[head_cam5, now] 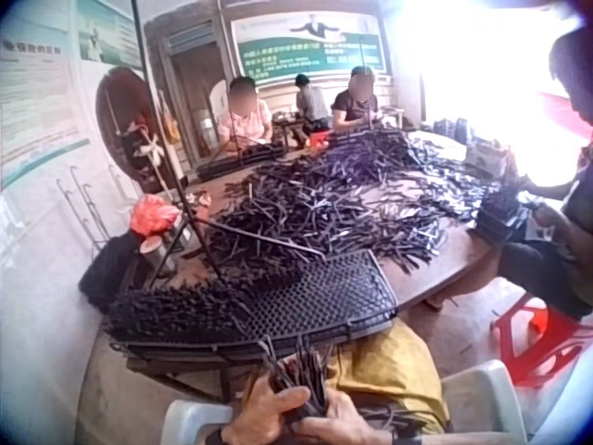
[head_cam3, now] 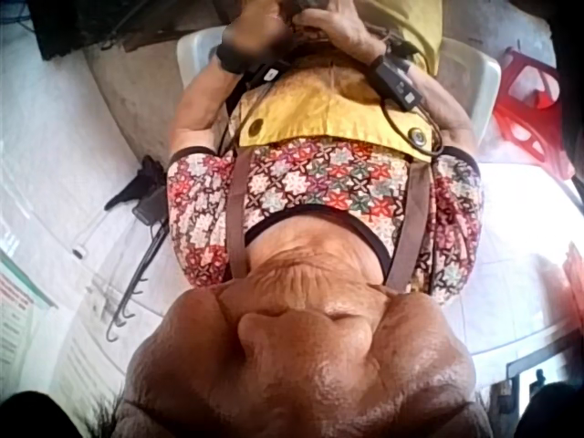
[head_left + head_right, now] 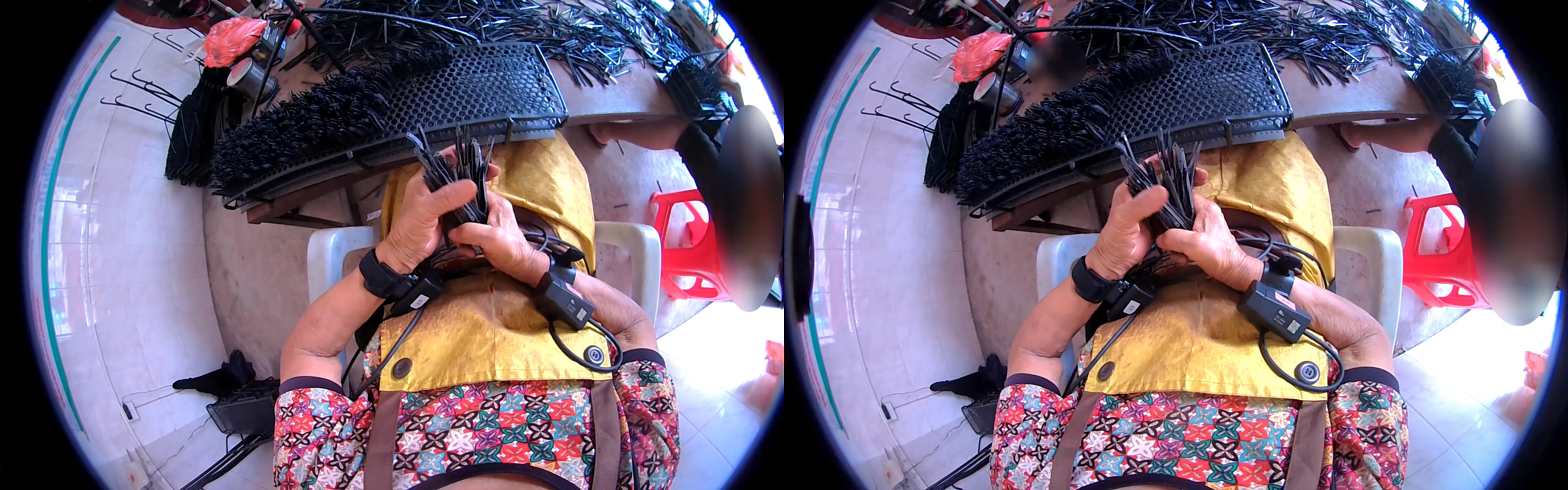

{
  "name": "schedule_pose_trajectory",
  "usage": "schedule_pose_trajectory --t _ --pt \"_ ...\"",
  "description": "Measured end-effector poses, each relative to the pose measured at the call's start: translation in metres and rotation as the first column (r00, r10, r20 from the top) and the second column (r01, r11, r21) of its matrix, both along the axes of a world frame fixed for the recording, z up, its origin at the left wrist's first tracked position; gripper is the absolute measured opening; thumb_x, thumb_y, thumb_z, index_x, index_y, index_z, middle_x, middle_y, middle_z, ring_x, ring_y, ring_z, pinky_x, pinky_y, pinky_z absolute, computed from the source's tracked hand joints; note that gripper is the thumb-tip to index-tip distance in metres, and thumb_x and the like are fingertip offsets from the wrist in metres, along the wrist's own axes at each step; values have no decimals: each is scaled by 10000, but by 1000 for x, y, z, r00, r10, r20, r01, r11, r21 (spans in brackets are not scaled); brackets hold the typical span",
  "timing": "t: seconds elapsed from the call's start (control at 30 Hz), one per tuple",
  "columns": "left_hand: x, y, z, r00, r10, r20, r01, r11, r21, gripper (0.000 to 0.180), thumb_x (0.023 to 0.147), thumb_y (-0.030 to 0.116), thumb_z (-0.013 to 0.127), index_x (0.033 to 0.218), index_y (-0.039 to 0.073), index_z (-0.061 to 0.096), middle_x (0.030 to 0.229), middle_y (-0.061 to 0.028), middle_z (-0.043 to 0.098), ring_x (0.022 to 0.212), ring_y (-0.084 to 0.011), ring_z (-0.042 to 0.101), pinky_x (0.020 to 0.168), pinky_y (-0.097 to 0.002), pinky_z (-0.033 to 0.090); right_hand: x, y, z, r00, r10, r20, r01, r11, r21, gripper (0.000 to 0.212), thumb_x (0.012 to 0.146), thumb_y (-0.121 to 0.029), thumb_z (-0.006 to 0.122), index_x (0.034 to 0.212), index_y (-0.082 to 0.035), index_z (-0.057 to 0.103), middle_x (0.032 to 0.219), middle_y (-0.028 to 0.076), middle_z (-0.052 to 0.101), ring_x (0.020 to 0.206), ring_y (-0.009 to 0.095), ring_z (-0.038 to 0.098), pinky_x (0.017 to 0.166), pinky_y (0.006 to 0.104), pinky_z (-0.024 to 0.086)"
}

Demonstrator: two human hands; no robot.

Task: The person picks up a bundle of black plastic strips and threads them one by one through the holes of a black mesh panel on a table.

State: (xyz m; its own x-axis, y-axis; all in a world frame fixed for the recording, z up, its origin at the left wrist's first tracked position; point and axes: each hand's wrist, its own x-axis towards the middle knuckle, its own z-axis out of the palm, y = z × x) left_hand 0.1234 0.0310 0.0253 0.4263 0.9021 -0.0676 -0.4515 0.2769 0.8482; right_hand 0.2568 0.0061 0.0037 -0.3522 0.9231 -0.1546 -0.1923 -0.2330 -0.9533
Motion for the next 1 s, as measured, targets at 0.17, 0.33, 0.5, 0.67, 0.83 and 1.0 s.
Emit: schedule_pose_trajectory --t 0.17,0.33,0.5,0.67,0.83,1.0 --pt "2 -5 -6 958 32 -285 -38 999 -15 245 794 85 641 1021 -2 613 971 -71 644 833 -130 605 779 -264 488 -8 1 -4 996 11 94 -15 999 36 284 698 -55 602 970 16 558 729 9 571 572 57 511 468 197 391" --pt "3 -6 -9 971 129 -202 -146 987 -72 174 776 22 607 943 -10 645 931 -86 657 863 -150 611 807 -283 486 -14 6 -17 968 -3 250 -56 971 231 259 729 -60 589 966 39 555 719 8 573 602 69 534 509 219 434" --pt "-11 1 -12 971 183 -151 -198 976 -91 159 777 27 597 919 -27 642 910 -123 657 847 -178 620 819 -316 492 -4 16 4 916 201 348 -265 953 147 318 701 -130 691 928 63 580 768 35 603 698 93 563 632 238 463" --pt "-28 1 6 963 222 -155 -247 954 -168 94 773 31 607 855 -14 613 766 -117 644 673 -189 625 618 -286 515 21 29 16 923 265 279 -279 960 11 430 720 -170 752 1027 82 590 785 80 653 653 103 588 584 236 484" --pt "-30 -6 14 955 159 -251 -174 984 -39 114 769 10 617 880 -10 627 736 -83 639 619 -158 613 571 -262 492 10 46 36 993 -121 19 112 960 258 270 798 -68 679 1008 79 594 766 79 647 621 90 593 532 214 494" --pt "-27 -14 18 947 185 -263 -193 981 -7 126 770 -5 617 895 -11 630 778 -79 646 632 -154 618 559 -239 478 0 49 35 998 -15 59 4 984 178 114 808 -20 639 891 58 632 718 68 637 618 84 589 544 217 494"
